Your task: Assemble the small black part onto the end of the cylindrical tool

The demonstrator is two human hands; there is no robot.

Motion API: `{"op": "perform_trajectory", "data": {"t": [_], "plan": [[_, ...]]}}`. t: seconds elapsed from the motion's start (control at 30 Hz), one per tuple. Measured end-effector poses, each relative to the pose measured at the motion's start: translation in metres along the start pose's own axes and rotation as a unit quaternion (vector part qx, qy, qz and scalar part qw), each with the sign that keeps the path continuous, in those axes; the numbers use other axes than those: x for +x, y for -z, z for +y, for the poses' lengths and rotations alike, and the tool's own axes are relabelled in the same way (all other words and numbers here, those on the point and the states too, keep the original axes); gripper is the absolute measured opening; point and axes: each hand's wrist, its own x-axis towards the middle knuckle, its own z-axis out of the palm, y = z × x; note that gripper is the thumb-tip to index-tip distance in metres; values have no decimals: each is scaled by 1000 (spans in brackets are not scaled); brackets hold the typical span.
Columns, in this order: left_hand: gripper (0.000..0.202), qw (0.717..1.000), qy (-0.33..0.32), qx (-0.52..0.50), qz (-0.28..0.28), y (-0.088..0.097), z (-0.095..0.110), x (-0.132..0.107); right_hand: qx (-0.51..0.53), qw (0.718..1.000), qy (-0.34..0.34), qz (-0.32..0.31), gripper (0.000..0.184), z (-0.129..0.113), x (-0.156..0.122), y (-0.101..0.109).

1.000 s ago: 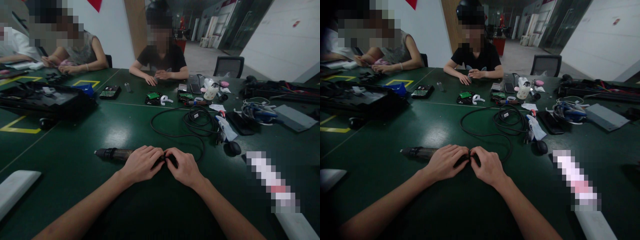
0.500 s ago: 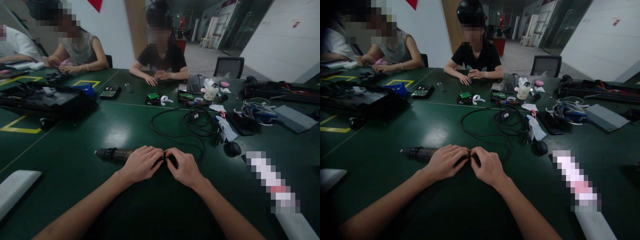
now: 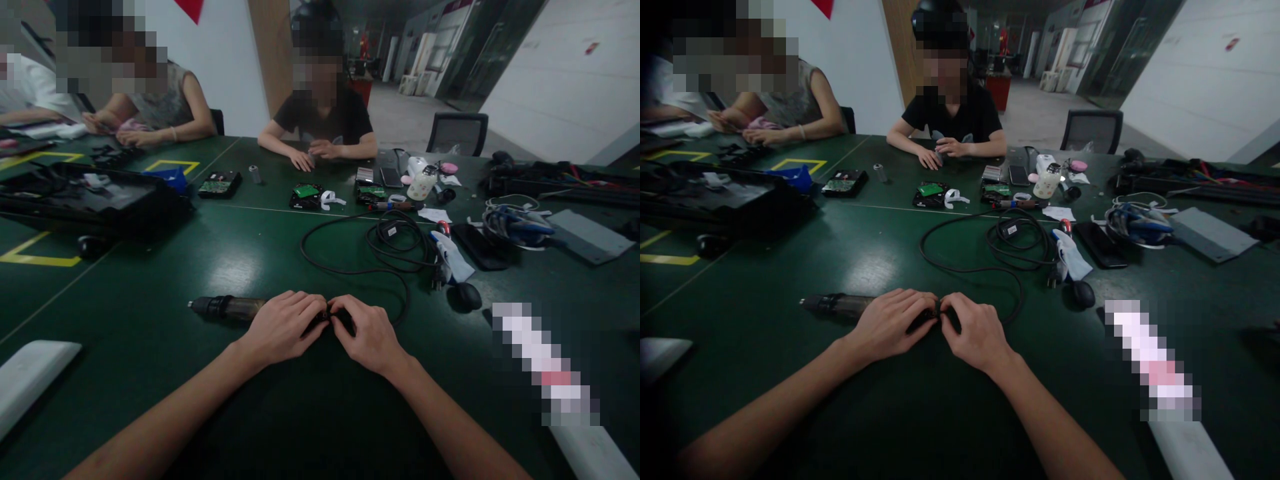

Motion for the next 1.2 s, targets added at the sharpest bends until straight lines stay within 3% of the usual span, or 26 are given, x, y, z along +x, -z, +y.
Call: {"op": "perform_trajectory", "data": {"t": [0.13, 0.3, 0.47, 0.63, 0.8, 1.0, 1.2], "plan": [[26, 1000, -25, -9, 3, 1, 0, 1, -1, 1000, 1, 7, 11, 0, 0, -1], [21, 1000, 13, 5, 10, 0, 1, 2, 0, 1000, 0, 13, 12, 1, -1, -2], [23, 1000, -14, -9, -1, 1, 1, 2, 3, 1000, 1, 7, 11, 0, 0, -1], [20, 1000, 13, 8, -5, 1, 1, 2, 4, 1000, 3, 5, 11, 0, 0, 0], [26, 1000, -19, -22, -11, 5, 0, 2, 1, 1000, 1, 2, 11, -1, 0, 1], [21, 1000, 14, 5, 5, 0, 1, 2, 0, 1000, -1, -1, 11, 0, 0, 0], [25, 1000, -28, 10, 3, -2, 1, 1, 0, 1000, -1, -1, 9, 1, 0, -2]]}}
